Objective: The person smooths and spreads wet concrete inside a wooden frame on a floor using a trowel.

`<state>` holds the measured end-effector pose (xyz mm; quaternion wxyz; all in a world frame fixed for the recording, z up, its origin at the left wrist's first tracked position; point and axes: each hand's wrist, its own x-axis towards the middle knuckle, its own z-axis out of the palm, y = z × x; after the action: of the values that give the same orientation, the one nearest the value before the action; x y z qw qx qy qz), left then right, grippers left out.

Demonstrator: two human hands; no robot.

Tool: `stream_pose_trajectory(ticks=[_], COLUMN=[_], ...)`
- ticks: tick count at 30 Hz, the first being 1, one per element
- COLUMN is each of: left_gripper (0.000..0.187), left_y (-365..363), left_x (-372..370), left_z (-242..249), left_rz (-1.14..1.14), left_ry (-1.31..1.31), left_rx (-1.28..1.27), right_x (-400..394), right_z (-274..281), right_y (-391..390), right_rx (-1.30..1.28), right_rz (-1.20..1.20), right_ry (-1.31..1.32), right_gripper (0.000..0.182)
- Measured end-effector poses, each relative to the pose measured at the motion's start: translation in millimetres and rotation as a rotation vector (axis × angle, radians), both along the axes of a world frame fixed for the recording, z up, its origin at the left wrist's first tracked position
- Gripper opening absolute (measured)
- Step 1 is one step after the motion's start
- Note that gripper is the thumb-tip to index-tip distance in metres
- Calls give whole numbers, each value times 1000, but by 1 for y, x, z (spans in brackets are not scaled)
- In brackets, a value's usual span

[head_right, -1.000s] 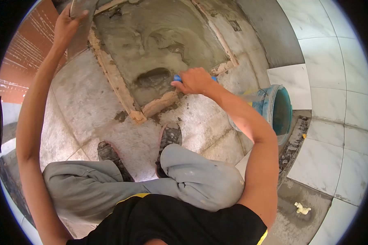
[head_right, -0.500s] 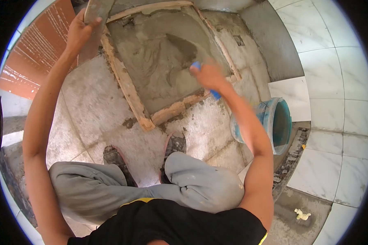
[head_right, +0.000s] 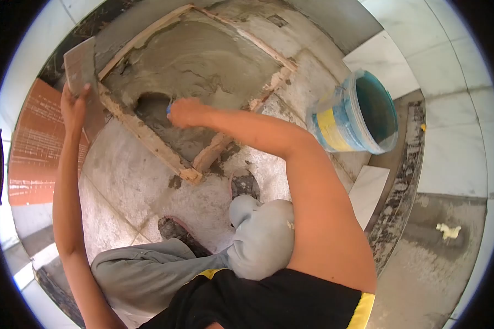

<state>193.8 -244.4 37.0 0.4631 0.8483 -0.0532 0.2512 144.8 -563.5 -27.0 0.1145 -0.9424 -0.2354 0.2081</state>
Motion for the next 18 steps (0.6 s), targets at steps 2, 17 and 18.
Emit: stream_pose_trajectory(ticks=[2, 17, 18], left_gripper=[40, 39, 42], left_y=[7, 3, 3], left_x=[-4, -11, -13], left_z=[1, -74, -81], left_rz=[5, -249, -262], left_ry=[33, 254, 325], left_rx=[-38, -115, -80], right_x=[15, 46, 53], right_z=[8, 46, 36], right_y=[-11, -194, -209], right_rx=[-92, -91, -152], right_rz=[-144, -592, -604], right_ry=[0, 6, -42], right_gripper=[47, 56, 56])
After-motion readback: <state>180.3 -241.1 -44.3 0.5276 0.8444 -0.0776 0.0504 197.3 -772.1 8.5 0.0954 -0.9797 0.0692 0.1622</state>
